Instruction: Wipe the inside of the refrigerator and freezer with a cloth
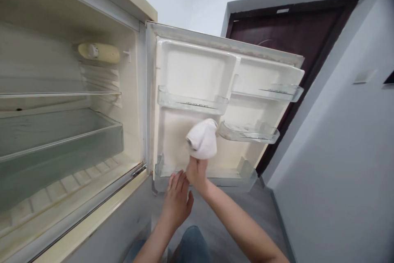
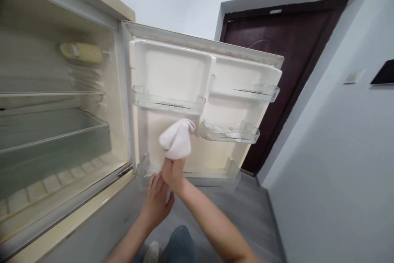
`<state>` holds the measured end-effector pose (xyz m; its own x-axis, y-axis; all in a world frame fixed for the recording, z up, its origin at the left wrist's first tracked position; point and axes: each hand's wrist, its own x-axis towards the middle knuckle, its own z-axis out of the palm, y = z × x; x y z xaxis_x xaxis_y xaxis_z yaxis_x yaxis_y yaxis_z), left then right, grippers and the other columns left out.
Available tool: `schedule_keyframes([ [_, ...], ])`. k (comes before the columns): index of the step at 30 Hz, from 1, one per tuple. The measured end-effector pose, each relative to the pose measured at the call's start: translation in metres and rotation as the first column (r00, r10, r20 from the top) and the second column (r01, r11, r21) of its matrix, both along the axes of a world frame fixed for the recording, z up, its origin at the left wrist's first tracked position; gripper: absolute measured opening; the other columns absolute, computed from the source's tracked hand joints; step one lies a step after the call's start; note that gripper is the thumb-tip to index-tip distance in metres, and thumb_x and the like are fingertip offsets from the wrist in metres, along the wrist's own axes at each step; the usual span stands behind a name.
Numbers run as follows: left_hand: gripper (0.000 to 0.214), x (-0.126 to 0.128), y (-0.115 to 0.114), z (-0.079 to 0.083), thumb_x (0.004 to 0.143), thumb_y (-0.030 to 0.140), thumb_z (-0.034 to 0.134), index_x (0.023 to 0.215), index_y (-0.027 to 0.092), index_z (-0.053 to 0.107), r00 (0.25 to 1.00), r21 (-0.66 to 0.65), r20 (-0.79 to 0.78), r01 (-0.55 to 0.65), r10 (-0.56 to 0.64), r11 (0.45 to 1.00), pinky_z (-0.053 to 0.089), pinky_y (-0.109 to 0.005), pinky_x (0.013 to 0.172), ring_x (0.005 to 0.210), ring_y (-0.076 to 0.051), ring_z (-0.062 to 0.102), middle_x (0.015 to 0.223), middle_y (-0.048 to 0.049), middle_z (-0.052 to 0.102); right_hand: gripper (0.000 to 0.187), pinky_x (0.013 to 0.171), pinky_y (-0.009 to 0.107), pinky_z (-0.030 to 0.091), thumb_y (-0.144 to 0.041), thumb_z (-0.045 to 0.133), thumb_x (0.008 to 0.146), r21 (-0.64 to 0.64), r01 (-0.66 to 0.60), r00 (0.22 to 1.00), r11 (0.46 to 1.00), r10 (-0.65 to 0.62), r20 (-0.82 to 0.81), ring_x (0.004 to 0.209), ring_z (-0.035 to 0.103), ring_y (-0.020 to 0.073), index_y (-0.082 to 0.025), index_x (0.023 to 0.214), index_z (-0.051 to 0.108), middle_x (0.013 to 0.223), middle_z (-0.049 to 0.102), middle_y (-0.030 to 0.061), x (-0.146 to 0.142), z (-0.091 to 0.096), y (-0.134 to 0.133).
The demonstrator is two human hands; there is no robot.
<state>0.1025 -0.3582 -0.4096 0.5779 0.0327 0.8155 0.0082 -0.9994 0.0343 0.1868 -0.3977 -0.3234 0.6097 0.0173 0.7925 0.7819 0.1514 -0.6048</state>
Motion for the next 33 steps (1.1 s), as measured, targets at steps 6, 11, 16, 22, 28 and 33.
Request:
schedule_keyframes([
  [6, 0.047, -0.002, 0.001, 0.001, 0.076, 0.014, 0.054, 0.123, 0.015, 0.049, 0.999, -0.032, -0.03, 0.029, -0.03, 0.999, 0.044, -0.048, 0.105, 0.116, -0.026, 0.058, 0.117, -0.0091, 0.067, 0.048, 0.113, 0.043, 0.033, -0.024, 0.038, 0.089, -0.46, 0.157, 0.792, 0.874, 0.166, 0.587, 0.139, 0.032, 0.0236, -0.018, 0.135, 0.052, 0.14, 0.049, 0.0113, 0.019, 0.066, 0.067],
  [11, 0.045, -0.003, 0.002, 0.002, 0.075, 0.013, 0.053, 0.12, 0.015, 0.052, 1.0, -0.018, 0.01, 0.017, -0.017, 1.0, 0.046, -0.046, 0.102, 0.112, -0.026, 0.06, 0.113, -0.009, 0.069, 0.058, 0.117, 0.044, 0.028, -0.022, 0.037, 0.092, -0.489, 0.129, 0.769, 0.863, 0.224, 0.599, 0.144, 0.022, 0.0234, -0.017, 0.149, 0.029, 0.154, 0.029, 0.0102, 0.02, 0.057, 0.075],
  [16, 0.036, 0.0, 0.002, 0.0, 0.076, 0.015, 0.054, 0.112, 0.013, 0.056, 0.998, 0.017, 0.069, -0.015, 0.014, 1.0, 0.045, -0.046, 0.101, 0.108, -0.027, 0.061, 0.106, -0.0096, 0.07, 0.056, 0.116, 0.043, 0.029, -0.025, 0.035, 0.094, -0.573, 0.109, 0.76, 0.813, 0.304, 0.575, 0.143, 0.025, 0.0237, -0.014, 0.149, 0.028, 0.151, 0.034, 0.0124, 0.021, 0.034, 0.063],
  [22, 0.032, 0.0, 0.001, -0.001, 0.075, 0.015, 0.054, 0.107, 0.012, 0.057, 0.994, 0.051, 0.103, -0.03, 0.025, 0.998, 0.043, -0.045, 0.1, 0.104, -0.027, 0.061, 0.102, -0.0102, 0.07, 0.057, 0.114, 0.043, 0.033, -0.024, 0.036, 0.094, -0.601, 0.115, 0.753, 0.791, 0.326, 0.572, 0.14, 0.03, 0.0241, -0.013, 0.149, 0.028, 0.151, 0.034, 0.0126, 0.024, 0.023, 0.059],
  [28, 0.033, -0.001, 0.002, 0.0, 0.076, 0.016, 0.053, 0.108, 0.012, 0.057, 0.994, 0.064, 0.104, -0.029, 0.022, 0.998, 0.043, -0.045, 0.1, 0.104, -0.027, 0.061, 0.103, -0.0102, 0.07, 0.058, 0.113, 0.042, 0.035, -0.021, 0.037, 0.093, -0.617, 0.101, 0.743, 0.78, 0.353, 0.568, 0.14, 0.031, 0.0243, -0.01, 0.149, 0.027, 0.151, 0.035, 0.0154, 0.027, 0.019, 0.054],
  [33, 0.036, 0.0, 0.002, -0.003, 0.076, 0.017, 0.053, 0.111, 0.012, 0.056, 0.997, 0.046, 0.074, -0.028, 0.025, 0.999, 0.044, -0.045, 0.101, 0.107, -0.027, 0.061, 0.105, -0.01, 0.071, 0.058, 0.112, 0.042, 0.036, -0.021, 0.038, 0.093, -0.617, 0.089, 0.75, 0.782, 0.355, 0.559, 0.14, 0.031, 0.0241, -0.011, 0.149, 0.028, 0.15, 0.035, 0.0152, 0.03, 0.015, 0.053],
])
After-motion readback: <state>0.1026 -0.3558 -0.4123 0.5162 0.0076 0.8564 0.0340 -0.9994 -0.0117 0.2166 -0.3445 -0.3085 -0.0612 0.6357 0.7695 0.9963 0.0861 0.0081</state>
